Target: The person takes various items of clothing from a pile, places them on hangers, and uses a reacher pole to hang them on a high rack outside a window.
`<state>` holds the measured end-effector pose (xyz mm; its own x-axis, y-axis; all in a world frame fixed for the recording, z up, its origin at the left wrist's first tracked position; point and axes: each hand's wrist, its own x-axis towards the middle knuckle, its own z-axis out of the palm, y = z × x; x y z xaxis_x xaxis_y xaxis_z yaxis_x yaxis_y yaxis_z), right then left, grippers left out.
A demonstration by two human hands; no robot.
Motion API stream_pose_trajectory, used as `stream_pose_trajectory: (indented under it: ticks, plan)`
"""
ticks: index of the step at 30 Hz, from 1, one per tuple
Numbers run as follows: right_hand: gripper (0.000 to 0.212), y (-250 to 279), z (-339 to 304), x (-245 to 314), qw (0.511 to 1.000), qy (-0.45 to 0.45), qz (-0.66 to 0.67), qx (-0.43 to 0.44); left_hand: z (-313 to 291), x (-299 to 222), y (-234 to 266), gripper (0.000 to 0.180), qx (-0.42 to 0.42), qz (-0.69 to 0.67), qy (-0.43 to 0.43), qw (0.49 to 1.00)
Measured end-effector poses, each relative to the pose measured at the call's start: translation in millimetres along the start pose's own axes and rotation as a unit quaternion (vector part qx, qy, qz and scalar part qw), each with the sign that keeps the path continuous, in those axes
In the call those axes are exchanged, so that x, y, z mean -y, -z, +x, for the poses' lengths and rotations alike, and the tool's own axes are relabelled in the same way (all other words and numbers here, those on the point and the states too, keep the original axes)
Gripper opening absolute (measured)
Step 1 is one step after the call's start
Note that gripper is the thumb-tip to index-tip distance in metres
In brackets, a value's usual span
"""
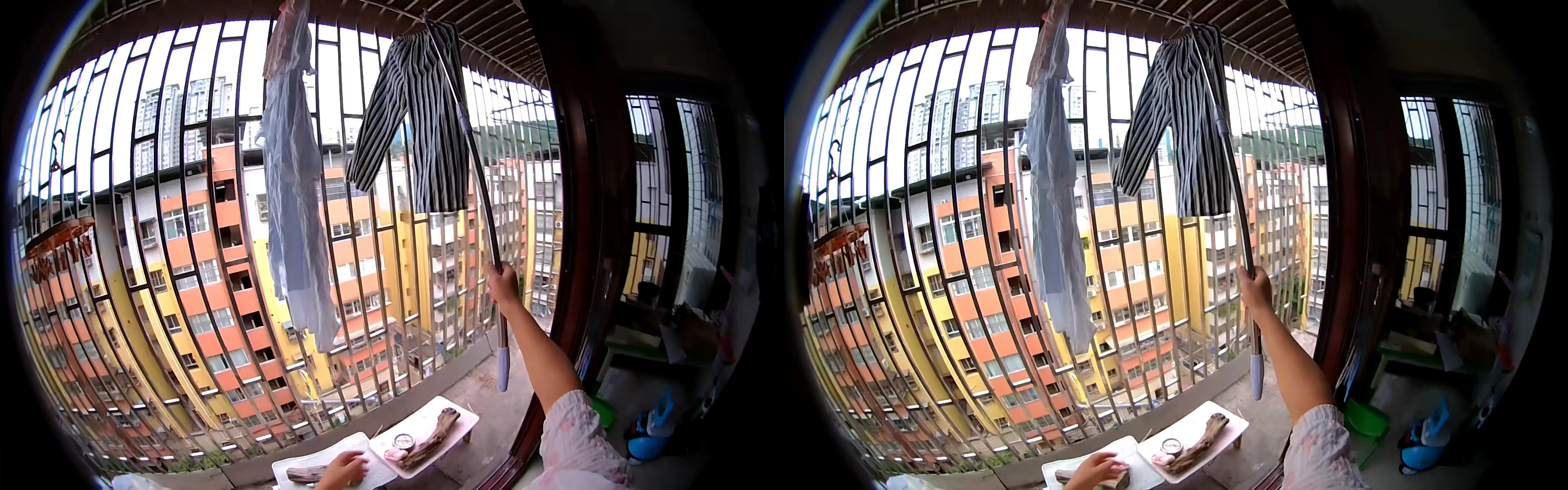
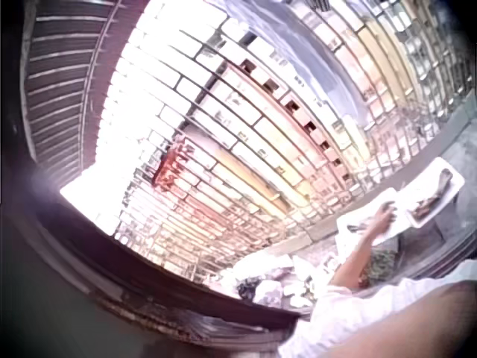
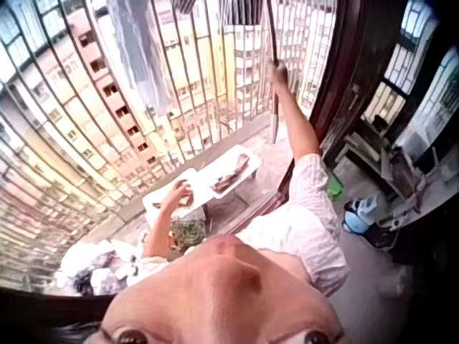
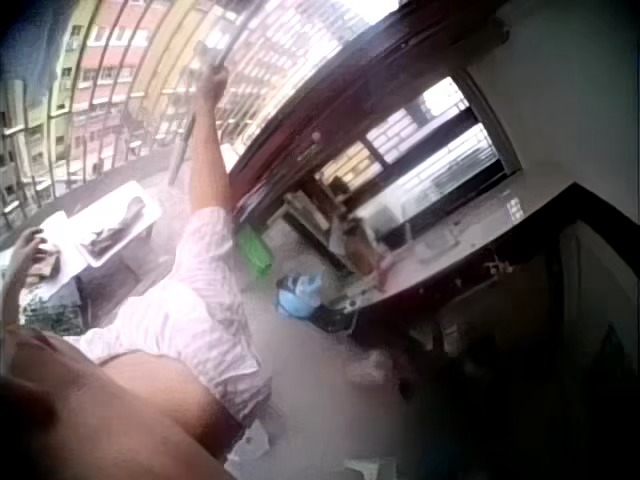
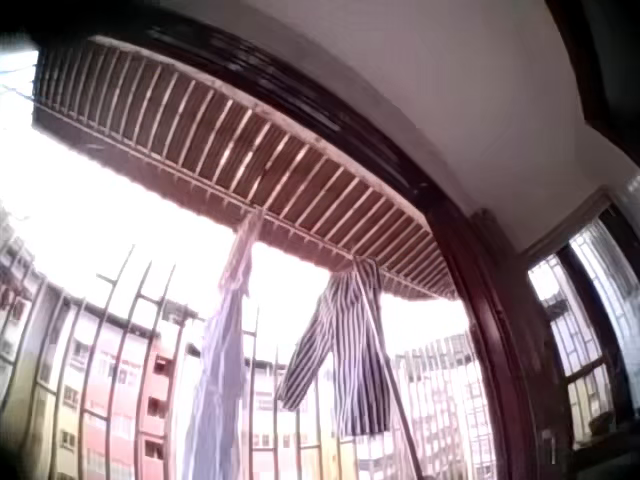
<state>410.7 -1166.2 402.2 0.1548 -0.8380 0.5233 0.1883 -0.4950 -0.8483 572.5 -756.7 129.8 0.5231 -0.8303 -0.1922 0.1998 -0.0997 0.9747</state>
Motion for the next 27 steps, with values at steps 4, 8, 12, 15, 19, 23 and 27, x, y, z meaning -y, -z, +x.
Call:
stream_pose_trajectory:
  ticks: [4, 8, 12, 15, 19, 23, 27]
  plan:
    - [0.035, -10, 82, -42, 0.998, 0.051, -0.036, -0.032, 4, 41, 20, 0.03, -0.057, 0.032, 0.002, 0.998]
    - [0.034, -15, 115, -58, 1.0, 0.03, 0.011, -0.002, 4, 78, 24, 0.029, -0.097, 0.012, 0.01, 0.995]
    - [0.026, -10, 138, -66, 0.995, 0.05, 0.083, 0.033, 9, 85, -7, 0.027, -0.13, -0.085, 0.027, 0.987]
    - [0.026, -7, 140, -60, 0.991, 0.025, 0.123, 0.054, 8, 86, -27, 0.024, -0.148, -0.113, 0.032, 0.982]
    - [0.024, 7, 143, -58, 0.984, -0.02, 0.16, 0.079, 14, 88, -39, 0.023, -0.149, -0.107, 0.03, 0.983]
    - [0.023, 20, 153, -62, 0.983, -0.056, 0.163, 0.067, 9, 84, -51, 0.024, -0.166, -0.104, 0.034, 0.98]
    - [0.022, 19, 172, -74, 0.983, -0.036, 0.173, 0.057, 10, 97, -46, 0.029, -0.204, -0.076, 0.073, 0.973]
